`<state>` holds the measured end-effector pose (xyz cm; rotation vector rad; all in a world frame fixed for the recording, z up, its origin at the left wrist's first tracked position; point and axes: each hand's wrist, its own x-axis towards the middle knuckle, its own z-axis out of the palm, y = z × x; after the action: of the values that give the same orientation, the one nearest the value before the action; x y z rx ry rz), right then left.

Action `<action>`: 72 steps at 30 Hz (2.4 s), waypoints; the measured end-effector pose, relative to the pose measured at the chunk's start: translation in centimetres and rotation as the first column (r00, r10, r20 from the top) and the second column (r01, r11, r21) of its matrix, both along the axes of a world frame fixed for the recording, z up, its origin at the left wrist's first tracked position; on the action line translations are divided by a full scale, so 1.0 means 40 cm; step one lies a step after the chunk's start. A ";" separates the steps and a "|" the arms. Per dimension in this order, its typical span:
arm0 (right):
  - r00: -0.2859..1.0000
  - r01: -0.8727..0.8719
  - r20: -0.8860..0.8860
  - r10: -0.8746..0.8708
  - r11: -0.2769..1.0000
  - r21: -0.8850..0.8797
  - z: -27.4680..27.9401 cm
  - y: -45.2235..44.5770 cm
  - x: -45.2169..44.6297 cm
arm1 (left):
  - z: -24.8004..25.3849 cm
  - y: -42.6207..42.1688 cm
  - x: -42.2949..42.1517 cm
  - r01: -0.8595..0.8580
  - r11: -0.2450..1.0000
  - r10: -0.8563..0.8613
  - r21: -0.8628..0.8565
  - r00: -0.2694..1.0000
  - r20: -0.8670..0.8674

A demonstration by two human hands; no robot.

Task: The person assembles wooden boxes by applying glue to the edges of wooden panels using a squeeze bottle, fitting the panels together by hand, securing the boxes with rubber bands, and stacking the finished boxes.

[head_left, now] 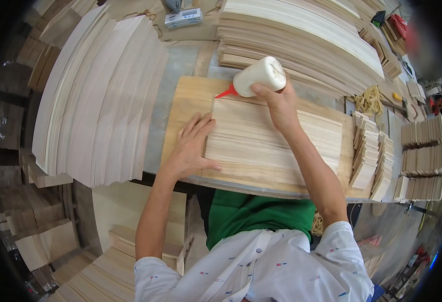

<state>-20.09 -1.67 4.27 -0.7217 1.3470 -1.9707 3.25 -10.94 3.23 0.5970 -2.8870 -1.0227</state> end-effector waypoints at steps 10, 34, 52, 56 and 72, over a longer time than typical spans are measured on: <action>0.987 0.079 -0.151 -0.060 0.989 0.124 0.051 0.112 -0.061 | 0.019 0.009 -0.010 -0.030 0.999 0.029 0.012 0.998 0.048; 0.798 0.566 -0.381 -0.467 0.797 0.210 0.103 0.629 -0.310 | 0.004 0.022 -0.017 -0.046 0.999 0.047 -0.029 0.998 0.036; 0.977 0.097 0.183 -0.107 0.993 0.061 0.031 0.239 0.086 | 0.011 -0.004 -0.004 -0.034 0.998 0.030 0.049 0.995 0.092; 0.993 0.064 0.093 -0.072 0.994 0.084 0.021 0.157 0.149 | 0.008 -0.005 -0.002 -0.037 0.995 0.032 0.088 0.997 0.065; 0.998 0.057 -0.040 -0.051 0.985 0.162 0.033 0.182 0.157 | 0.004 -0.007 -0.004 -0.034 0.997 0.029 0.071 0.997 0.066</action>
<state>-13.82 5.59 5.61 -0.6512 1.5436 -1.8704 3.09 -11.22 3.38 0.6899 -2.8967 -1.1290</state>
